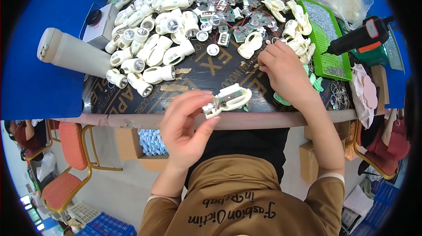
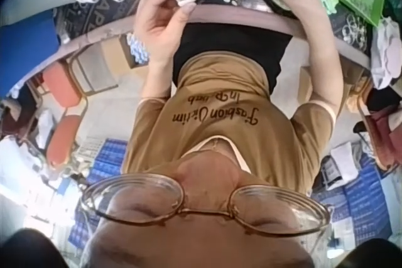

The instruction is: Assembling electronic toy components, including circuit boards and plastic housings, using manual dexterity and an electric screwdriver.

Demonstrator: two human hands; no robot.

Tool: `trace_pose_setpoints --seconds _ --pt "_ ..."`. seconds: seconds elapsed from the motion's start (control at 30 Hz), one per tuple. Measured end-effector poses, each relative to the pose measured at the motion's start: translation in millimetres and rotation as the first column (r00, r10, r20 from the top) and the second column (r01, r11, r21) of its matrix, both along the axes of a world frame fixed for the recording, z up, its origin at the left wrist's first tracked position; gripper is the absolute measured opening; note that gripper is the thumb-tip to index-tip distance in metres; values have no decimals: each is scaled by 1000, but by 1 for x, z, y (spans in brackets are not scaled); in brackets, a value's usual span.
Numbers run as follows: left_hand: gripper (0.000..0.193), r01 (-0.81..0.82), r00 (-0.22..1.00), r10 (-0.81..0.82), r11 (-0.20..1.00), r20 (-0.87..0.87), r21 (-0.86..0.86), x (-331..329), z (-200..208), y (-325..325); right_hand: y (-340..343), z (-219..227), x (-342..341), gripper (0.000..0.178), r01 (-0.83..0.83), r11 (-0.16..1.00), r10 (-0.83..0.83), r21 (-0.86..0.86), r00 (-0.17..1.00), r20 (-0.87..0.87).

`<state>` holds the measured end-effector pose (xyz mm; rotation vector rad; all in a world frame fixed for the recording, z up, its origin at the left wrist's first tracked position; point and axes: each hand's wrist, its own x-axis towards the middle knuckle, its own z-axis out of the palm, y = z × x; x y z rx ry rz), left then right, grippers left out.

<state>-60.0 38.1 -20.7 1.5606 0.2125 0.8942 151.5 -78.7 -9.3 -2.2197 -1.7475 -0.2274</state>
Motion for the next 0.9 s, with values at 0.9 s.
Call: trace_pose_setpoints --seconds 0.9 --pt "33 -44 999 53 880 -6 473 7 5 -15 -32 19 -89 16 285 804 178 521 722 -668"
